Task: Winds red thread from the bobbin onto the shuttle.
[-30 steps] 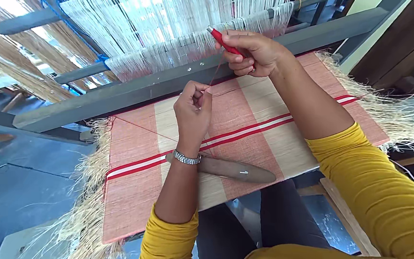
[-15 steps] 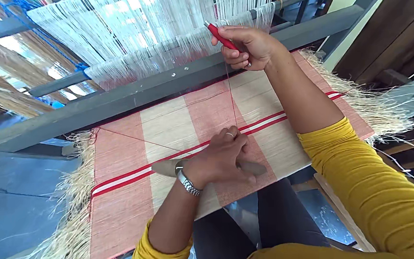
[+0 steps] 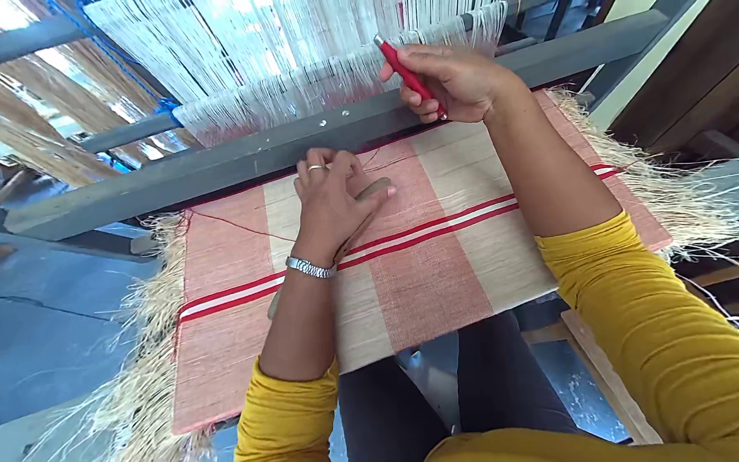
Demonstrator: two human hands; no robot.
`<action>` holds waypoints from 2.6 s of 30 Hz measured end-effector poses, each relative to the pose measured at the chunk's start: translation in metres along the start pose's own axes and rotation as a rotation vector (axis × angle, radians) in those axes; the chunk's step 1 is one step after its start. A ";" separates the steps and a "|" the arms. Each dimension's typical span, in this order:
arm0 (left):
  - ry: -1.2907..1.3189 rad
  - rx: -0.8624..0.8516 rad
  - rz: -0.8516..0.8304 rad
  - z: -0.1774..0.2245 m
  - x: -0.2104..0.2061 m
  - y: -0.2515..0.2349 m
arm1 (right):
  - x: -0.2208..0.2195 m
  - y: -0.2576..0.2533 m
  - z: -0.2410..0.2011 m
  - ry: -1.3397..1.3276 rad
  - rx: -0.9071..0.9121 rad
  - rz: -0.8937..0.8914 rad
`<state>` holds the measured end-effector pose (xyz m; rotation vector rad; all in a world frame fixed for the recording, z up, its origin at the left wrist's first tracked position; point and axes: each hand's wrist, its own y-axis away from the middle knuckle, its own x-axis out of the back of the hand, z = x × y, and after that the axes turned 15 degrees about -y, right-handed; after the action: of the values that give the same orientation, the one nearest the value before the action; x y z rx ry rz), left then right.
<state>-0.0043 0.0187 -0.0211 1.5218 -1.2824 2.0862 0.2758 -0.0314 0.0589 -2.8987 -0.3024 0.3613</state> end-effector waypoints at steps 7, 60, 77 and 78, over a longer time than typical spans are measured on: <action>0.848 0.104 0.264 0.015 0.006 -0.006 | -0.056 0.019 0.021 0.149 0.020 -0.038; 1.411 0.322 -0.074 0.031 0.014 -0.002 | -0.056 0.052 0.064 0.478 0.258 0.016; 0.989 0.151 0.085 0.029 0.004 0.007 | -0.042 0.056 0.047 -0.337 0.134 0.182; 0.947 0.160 0.093 0.031 0.007 0.010 | -0.042 0.057 0.047 -0.362 0.130 0.174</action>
<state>0.0057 -0.0127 -0.0187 0.3475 -0.8211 2.4972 0.2335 -0.0872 0.0108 -2.7254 -0.0744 0.9023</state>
